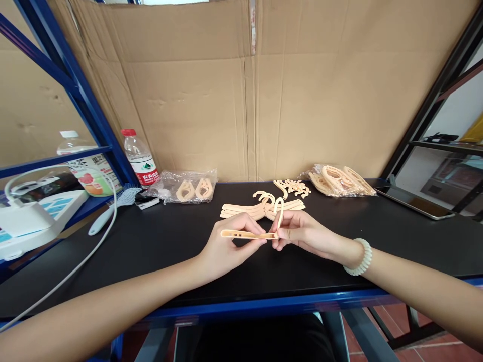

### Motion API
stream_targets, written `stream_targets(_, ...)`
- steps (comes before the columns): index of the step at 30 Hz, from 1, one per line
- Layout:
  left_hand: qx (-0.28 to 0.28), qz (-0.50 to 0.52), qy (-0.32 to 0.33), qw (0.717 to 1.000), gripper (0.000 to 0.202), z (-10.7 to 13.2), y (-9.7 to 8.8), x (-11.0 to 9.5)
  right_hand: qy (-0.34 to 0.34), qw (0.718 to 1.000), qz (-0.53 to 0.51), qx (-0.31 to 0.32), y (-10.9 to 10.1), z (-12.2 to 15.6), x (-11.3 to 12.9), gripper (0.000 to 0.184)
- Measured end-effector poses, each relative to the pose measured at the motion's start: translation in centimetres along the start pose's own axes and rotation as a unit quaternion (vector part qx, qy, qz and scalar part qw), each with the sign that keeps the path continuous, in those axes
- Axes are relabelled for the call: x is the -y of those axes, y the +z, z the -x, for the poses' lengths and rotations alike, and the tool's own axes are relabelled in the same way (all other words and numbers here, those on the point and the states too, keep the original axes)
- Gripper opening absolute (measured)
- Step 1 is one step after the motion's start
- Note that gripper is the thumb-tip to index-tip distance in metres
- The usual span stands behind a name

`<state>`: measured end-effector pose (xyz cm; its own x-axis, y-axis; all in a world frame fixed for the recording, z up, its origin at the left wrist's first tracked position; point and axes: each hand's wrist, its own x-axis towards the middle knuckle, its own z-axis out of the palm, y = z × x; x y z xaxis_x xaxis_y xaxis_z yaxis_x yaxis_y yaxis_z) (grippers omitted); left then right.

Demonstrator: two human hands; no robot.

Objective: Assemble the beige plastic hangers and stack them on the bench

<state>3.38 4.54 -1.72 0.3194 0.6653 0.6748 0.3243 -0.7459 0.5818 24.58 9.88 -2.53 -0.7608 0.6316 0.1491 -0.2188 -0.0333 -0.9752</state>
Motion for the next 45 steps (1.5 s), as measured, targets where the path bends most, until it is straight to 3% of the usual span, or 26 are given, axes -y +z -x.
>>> stream_targets(10,-0.033,-0.006,0.056,0.998,0.011,-0.4,-0.1,-0.9,-0.009,1.0,-0.014,0.014,0.5,0.1,0.5,0.014)
stream_targets(19,-0.034,0.029,-0.078,0.996,0.013,-0.7,-0.4,0.6,-0.041,0.993,-0.006,-0.111,-1.1,-0.7,0.0,0.022)
stream_targets(26,-0.027,0.029,-0.082,0.996,0.013,-0.7,-0.3,0.9,-0.061,0.994,-0.01,-0.088,-0.9,-0.6,0.0,0.018)
stream_targets(33,-0.004,0.01,-0.06,0.998,0.011,-0.7,-0.3,0.4,0.01,0.999,-0.035,-0.027,-0.8,-0.5,0.2,0.018)
stream_targets(45,-0.008,-0.015,-0.038,0.999,0.01,-0.6,-0.2,0.2,0.015,0.999,-0.04,-0.011,-0.6,-0.3,0.3,0.017)
